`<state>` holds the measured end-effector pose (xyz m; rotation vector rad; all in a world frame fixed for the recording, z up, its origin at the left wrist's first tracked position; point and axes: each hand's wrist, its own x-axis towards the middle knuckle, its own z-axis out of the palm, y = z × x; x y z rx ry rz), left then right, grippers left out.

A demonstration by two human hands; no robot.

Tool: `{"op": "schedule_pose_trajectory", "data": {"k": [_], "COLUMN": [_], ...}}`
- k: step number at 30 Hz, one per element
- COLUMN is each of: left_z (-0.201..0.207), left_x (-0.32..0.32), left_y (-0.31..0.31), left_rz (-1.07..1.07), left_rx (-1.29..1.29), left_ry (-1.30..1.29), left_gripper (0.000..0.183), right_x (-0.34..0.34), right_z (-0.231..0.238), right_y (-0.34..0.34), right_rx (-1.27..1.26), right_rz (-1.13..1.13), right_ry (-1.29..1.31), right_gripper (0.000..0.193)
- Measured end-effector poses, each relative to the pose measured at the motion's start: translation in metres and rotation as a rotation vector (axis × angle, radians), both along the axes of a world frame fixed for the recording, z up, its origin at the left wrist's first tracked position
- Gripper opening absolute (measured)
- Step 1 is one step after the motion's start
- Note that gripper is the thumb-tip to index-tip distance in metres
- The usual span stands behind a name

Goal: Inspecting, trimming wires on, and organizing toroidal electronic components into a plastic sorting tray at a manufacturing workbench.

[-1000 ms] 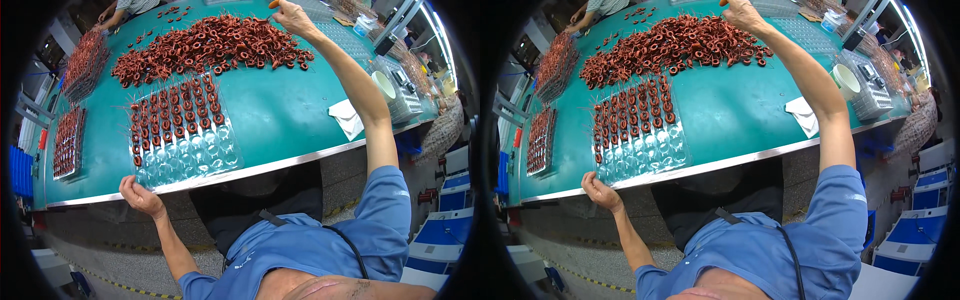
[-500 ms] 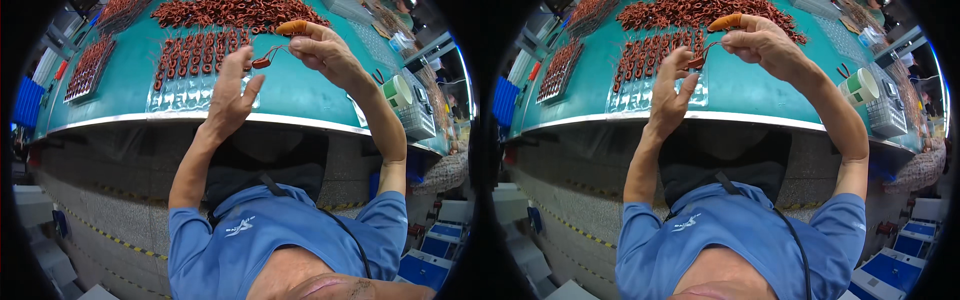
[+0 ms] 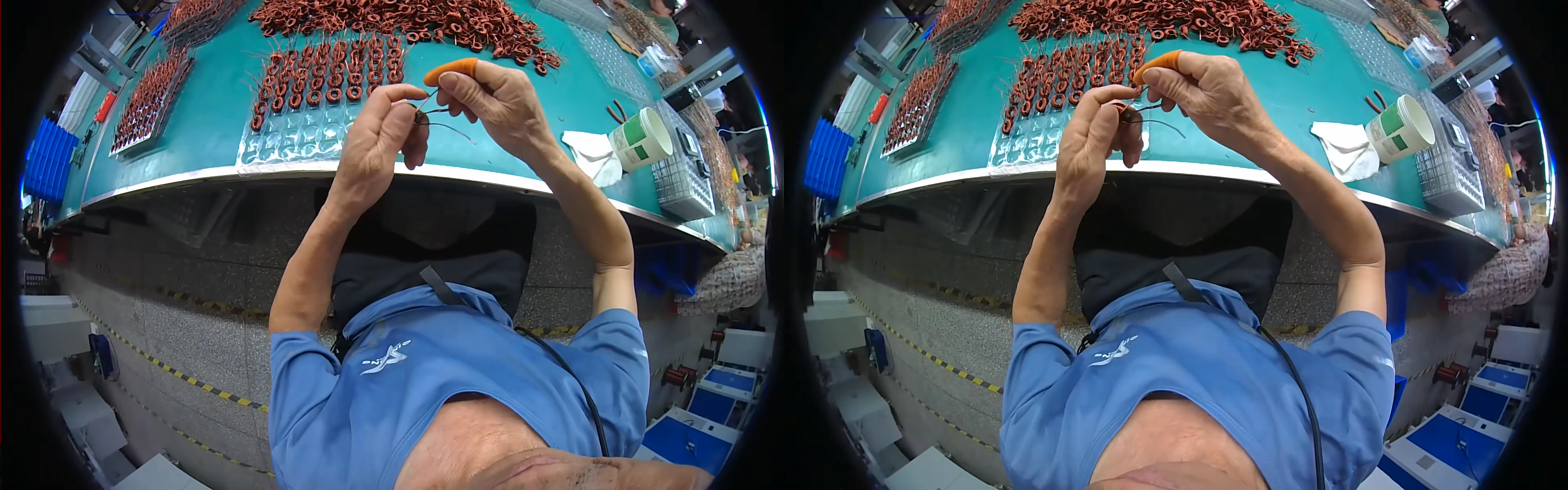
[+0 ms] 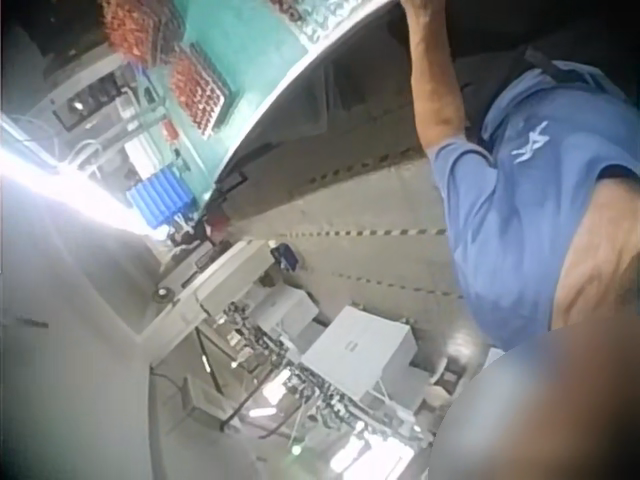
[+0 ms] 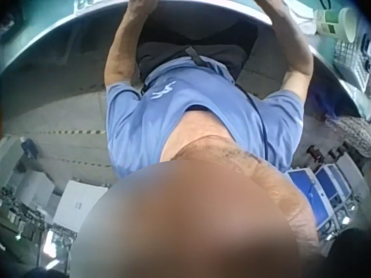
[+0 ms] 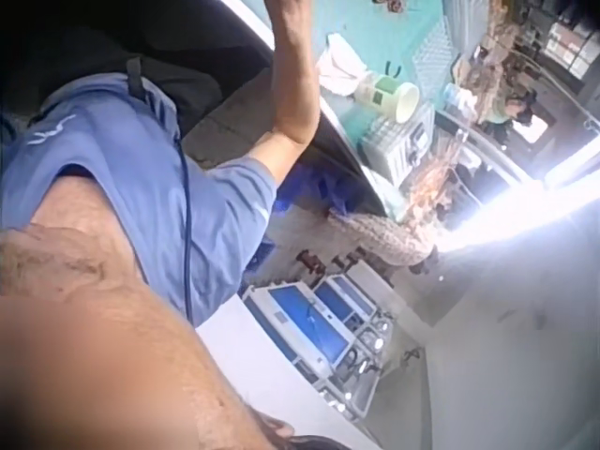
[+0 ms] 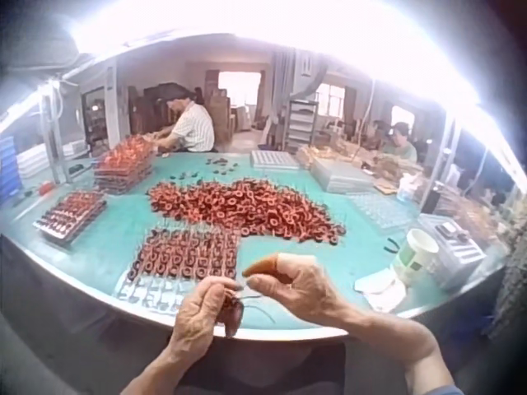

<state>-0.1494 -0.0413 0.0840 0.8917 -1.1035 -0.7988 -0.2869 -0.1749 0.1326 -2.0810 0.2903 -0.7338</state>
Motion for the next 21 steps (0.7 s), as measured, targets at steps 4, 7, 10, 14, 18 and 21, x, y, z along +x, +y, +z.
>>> {"op": "schedule_pose_trajectory", "data": {"k": [4, 7, 10, 14, 18, 21], "left_z": [0.000, 0.004, 0.007, -0.002, -0.004, 0.001], "left_x": [-0.005, -0.008, -0.010, -0.008, -0.014, -0.022], "left_y": [0.009, 0.011, 0.012, 0.002, 0.000, 0.006], "left_rz": [0.036, 0.097, 0.183, 0.360, 0.292, 0.187], "left_rx": [0.013, 0.032, 0.017, 0.038, -0.065, -0.146], "left_ry": [-0.212, -0.331, -0.362, -0.330, -0.129, -0.035], "left_gripper": [0.036, 0.035, 0.030, 0.024, 0.020, 0.019], "right_x": [-0.001, -0.002, -0.002, -0.010, -0.017, -0.023], "right_z": [-0.010, -0.012, -0.014, -0.007, 0.006, -0.004], "right_y": [-0.003, -0.006, -0.005, 0.027, 0.029, 0.019], "right_rx": [0.179, 0.084, -0.135, -1.245, -0.999, -0.036], "right_rz": [0.071, 0.051, -0.034, -0.185, -0.241, -0.191], "right_ry": [-0.032, 0.008, -0.020, -0.351, -0.291, -0.129], "right_gripper": [0.033, 0.031, 0.026, 0.012, 0.010, 0.031]}}
